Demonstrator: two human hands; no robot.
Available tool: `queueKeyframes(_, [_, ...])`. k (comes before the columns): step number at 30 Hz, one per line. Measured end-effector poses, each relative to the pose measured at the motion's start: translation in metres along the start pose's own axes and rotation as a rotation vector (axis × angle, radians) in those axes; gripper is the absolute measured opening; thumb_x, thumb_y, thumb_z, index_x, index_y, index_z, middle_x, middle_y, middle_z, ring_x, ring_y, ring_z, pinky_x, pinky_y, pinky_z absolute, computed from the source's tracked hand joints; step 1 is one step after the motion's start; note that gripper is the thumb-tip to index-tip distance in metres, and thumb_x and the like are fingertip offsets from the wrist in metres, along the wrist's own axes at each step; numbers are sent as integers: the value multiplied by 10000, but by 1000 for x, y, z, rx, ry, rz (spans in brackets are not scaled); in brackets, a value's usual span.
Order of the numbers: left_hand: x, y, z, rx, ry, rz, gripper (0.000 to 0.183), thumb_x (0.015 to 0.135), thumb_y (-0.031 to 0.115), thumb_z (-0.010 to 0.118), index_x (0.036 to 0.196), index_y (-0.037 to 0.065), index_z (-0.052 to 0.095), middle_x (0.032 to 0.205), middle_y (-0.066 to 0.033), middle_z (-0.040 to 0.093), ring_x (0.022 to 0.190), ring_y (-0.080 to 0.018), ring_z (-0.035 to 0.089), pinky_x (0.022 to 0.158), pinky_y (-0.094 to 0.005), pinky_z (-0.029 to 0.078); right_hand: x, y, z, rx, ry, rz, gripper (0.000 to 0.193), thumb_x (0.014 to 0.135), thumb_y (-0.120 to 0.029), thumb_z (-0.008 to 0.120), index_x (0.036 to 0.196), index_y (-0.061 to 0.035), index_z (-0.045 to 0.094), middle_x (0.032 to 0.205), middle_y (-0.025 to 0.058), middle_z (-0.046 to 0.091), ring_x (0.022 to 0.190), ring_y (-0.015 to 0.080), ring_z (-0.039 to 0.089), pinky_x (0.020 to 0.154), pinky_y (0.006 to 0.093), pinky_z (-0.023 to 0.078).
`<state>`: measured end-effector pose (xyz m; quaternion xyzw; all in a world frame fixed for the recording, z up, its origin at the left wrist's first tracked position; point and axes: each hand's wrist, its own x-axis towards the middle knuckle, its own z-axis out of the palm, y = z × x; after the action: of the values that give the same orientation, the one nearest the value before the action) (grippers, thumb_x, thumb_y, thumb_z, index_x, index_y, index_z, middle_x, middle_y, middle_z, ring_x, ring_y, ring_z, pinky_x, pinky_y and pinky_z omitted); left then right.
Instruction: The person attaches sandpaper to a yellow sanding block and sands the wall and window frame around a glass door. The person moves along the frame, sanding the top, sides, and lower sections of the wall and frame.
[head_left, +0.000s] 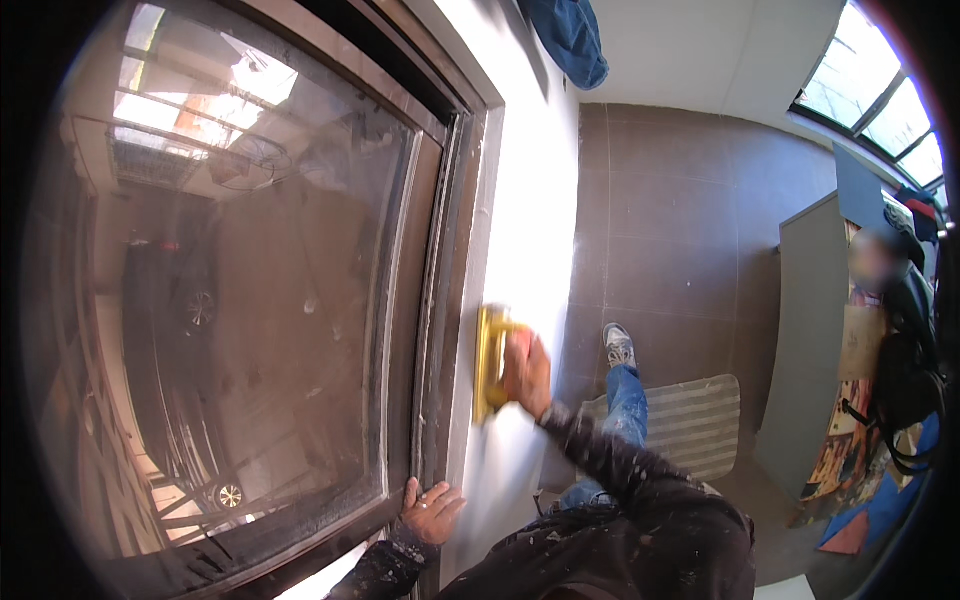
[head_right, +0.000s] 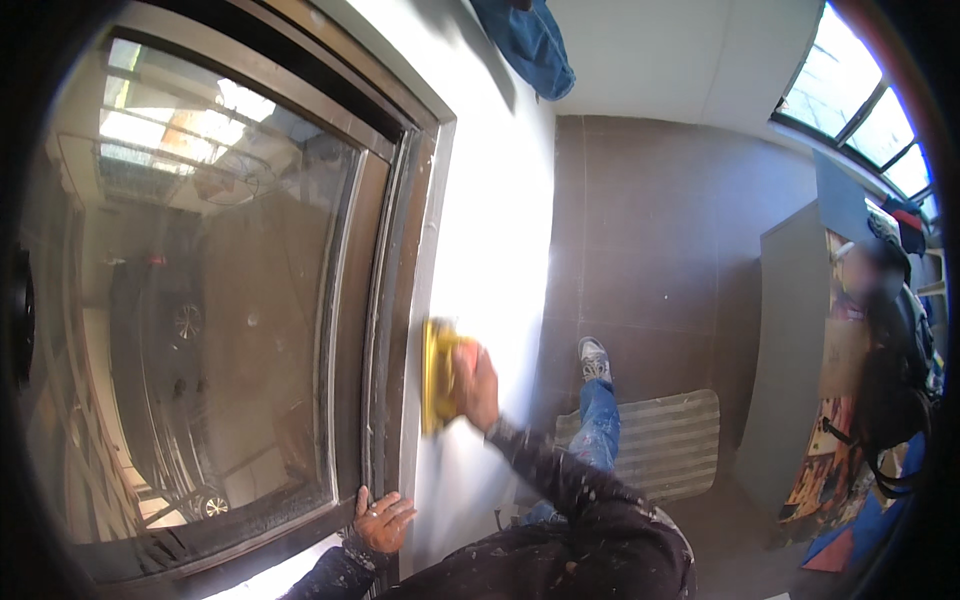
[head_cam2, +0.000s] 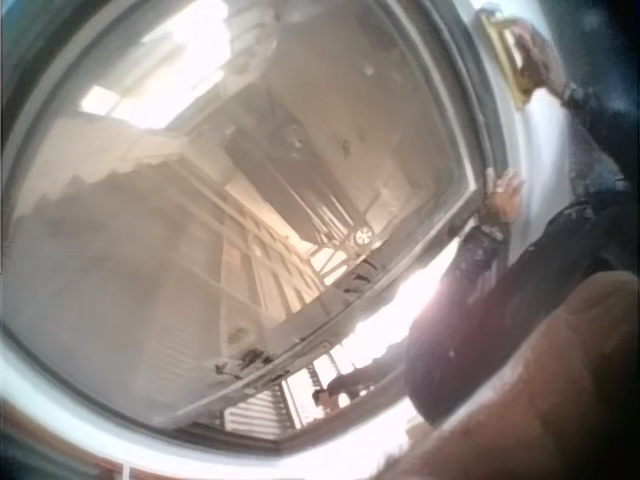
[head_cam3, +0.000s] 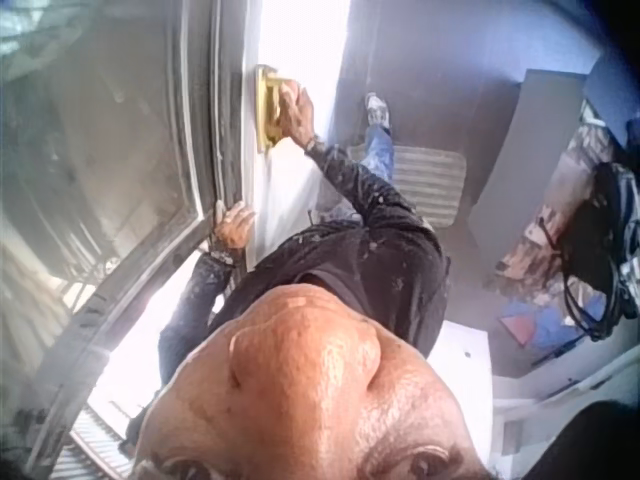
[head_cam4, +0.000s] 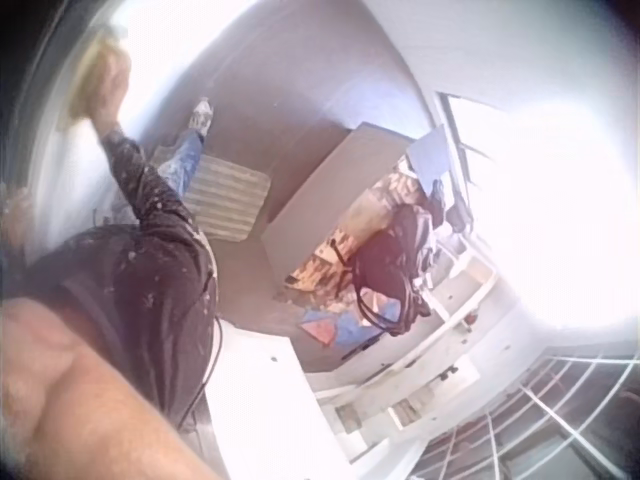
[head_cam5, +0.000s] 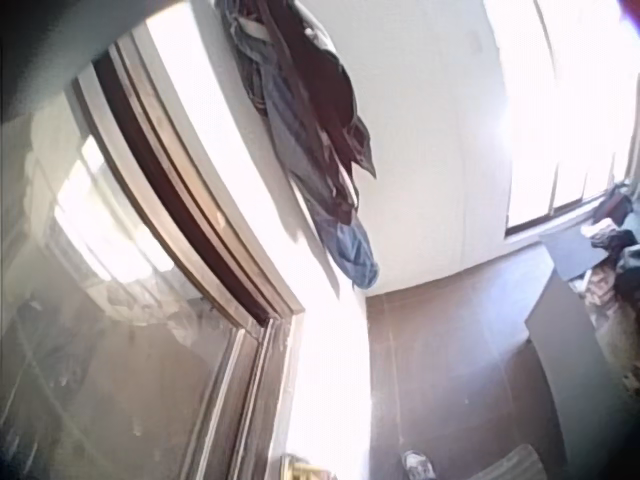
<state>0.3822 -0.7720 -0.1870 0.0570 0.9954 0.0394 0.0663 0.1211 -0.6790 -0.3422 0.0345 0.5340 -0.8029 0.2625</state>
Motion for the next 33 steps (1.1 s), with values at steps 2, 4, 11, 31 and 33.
queueKeyframes(2, [-10,1,8,40,-23,0,136,769,145,672,882,204,717,1024,42,698,1017,-165,642,1133,-585,202,98,-38,-4,-107,43,-129,483,974,-433,514,1123,27,535,937,101,622,763,173,586,664,329,499])
queueKeyframes(4, [-14,-2,8,72,-103,4,154,778,179,668,923,221,699,1040,53,685,1044,-155,622,1126,-598,195,208,-79,-12,-171,52,-158,573,934,-508,499,1089,41,559,853,115,629,752,207,610,636,350,499])
queueKeyframes(11, [-11,-10,15,70,-53,35,169,799,157,669,954,221,693,1102,61,661,1090,-141,592,1129,-599,193,329,-174,-29,30,77,-233,365,932,-377,565,969,-14,553,681,5,500,520,101,459,440,283,403])
queueKeyframes(31, [-6,1,6,16,16,-19,101,789,148,664,869,186,713,995,34,703,1010,-156,644,1129,-569,231,103,-45,-3,-84,1,-156,426,969,-409,525,1115,-9,538,813,75,577,580,140,574,456,284,489])
queueKeyframes(33, [-8,-1,2,35,-80,-1,131,791,184,670,919,198,697,1033,44,685,1042,-157,624,1129,-590,209,206,-88,-8,-121,33,-216,519,939,-486,527,1044,22,559,766,74,577,559,156,584,457,290,489])
